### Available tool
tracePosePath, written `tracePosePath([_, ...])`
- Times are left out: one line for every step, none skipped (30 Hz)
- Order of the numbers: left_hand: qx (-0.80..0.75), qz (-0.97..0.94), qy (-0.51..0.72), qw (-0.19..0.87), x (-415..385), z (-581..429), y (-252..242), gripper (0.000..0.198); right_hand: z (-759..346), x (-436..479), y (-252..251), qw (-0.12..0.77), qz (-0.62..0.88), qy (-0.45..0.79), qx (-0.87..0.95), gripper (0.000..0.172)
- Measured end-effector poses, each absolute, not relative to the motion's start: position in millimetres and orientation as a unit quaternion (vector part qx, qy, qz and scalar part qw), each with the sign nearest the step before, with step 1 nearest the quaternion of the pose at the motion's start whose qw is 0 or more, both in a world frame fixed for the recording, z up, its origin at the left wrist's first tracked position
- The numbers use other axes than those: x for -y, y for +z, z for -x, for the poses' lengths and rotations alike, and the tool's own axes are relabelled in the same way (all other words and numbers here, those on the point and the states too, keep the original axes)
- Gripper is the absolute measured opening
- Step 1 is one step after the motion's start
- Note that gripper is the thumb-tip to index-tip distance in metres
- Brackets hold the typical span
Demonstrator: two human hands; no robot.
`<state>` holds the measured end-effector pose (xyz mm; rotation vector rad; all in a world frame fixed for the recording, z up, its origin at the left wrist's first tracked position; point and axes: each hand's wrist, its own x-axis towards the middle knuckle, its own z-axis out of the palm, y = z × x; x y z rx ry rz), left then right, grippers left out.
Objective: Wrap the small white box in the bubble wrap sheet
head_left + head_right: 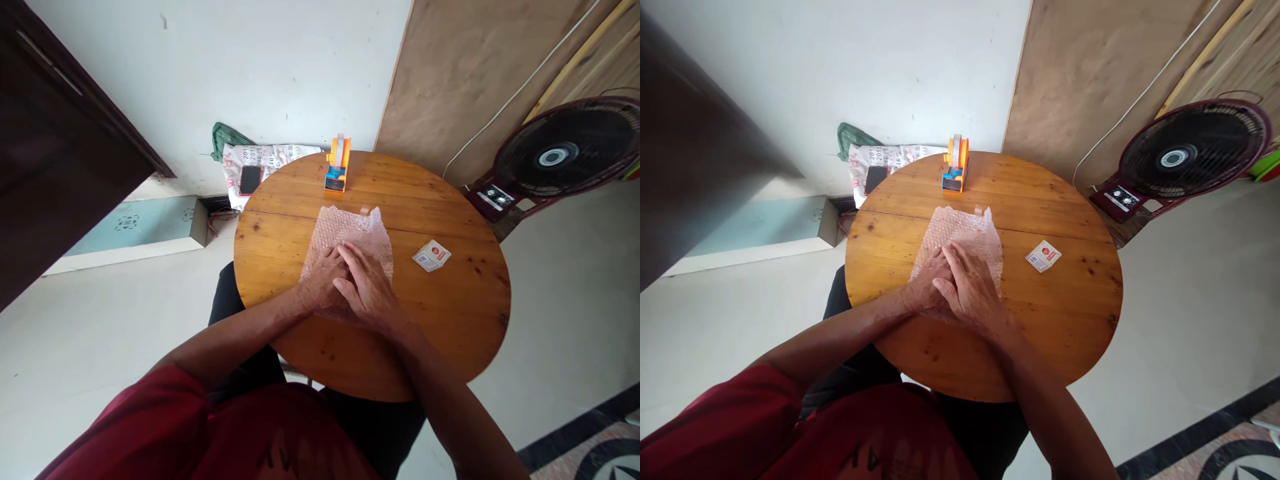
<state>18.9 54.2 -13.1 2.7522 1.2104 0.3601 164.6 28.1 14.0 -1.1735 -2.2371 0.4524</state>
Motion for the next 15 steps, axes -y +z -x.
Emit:
tracePosePath([-0.398, -0.908, 0.119, 0.056, -53.9, -18.9, -13.2, 0.048, -163.5, -29.2, 12.5, 0.284, 0.443, 0.174, 0.832, 0.058])
tracePosePath([-0.399, -0.907, 0.124, 0.055, -53.8, -18.9, -13.3, 0.05, -163.2, -31.6, 10.3, 0.285, 0.448, 0.182, 0.828, 0.057])
tracePosePath([-0.401, -0.905, 0.132, 0.054, -53.9, -19.0, -13.3, 0.054, -164.2, -35.4, 7.4, 0.287, 0.456, 0.191, 0.821, 0.056])
tracePosePath([-0.403, -0.903, 0.141, 0.055, -54.2, -19.0, -13.1, 0.059, -166.5, -40.4, 4.1, 0.287, 0.467, 0.197, 0.813, 0.056])
tracePosePath([-0.404, -0.901, 0.148, 0.056, -54.7, -18.9, -12.4, 0.066, -170.4, -46.3, 0.6, 0.286, 0.482, 0.197, 0.804, 0.056])
tracePosePath([-0.404, -0.9, 0.153, 0.06, -55.4, -18.7, -11.4, 0.071, -175.6, -52.5, -2.7, 0.282, 0.504, 0.18, 0.796, 0.057])
tracePosePath([-0.402, -0.9, 0.154, 0.065, -56.2, -18.3, -10.1, 0.075, -181.6, -58.5, -5.8, 0.277, 0.529, 0.15, 0.788, 0.058])
tracePosePath([-0.4, -0.901, 0.153, 0.07, -57.1, -17.6, -8.4, 0.076, -187.7, -63.9, -8.4, 0.265, 0.556, 0.126, 0.778, 0.06])
tracePosePath([-0.394, -0.903, 0.151, 0.076, -58.2, -16.6, -6.7, 0.075, -193.5, -68.4, -10.5, 0.254, 0.583, 0.106, 0.764, 0.059])
tracePosePath([-0.389, -0.905, 0.15, 0.082, -59.3, -15.4, -4.9, 0.074, -198.2, -71.6, -12.1, 0.243, 0.601, 0.094, 0.756, 0.058])
tracePosePath([-0.383, -0.907, 0.152, 0.09, -60.6, -14.0, -3.4, 0.071, -201.7, -73.7, -13.4, 0.23, 0.612, 0.085, 0.752, 0.057])
tracePosePath([-0.379, -0.906, 0.157, 0.102, -62.1, -12.4, -2.3, 0.068, -203.9, -74.8, -14.4, 0.219, 0.619, 0.078, 0.75, 0.056])
tracePosePath([-0.379, -0.903, 0.166, 0.114, -63.8, -10.6, -1.6, 0.064, -204.8, -75.1, -15.2, 0.208, 0.621, 0.073, 0.753, 0.056])
tracePosePath([-0.384, -0.898, 0.177, 0.126, -65.7, -8.7, -1.4, 0.061, -204.7, -74.8, -16.1, 0.199, 0.62, 0.066, 0.756, 0.055])
tracePosePath([-0.394, -0.89, 0.187, 0.134, -67.8, -6.8, -1.7, 0.057, -204.1, -74.3, -16.9, 0.194, 0.619, 0.06, 0.759, 0.055])
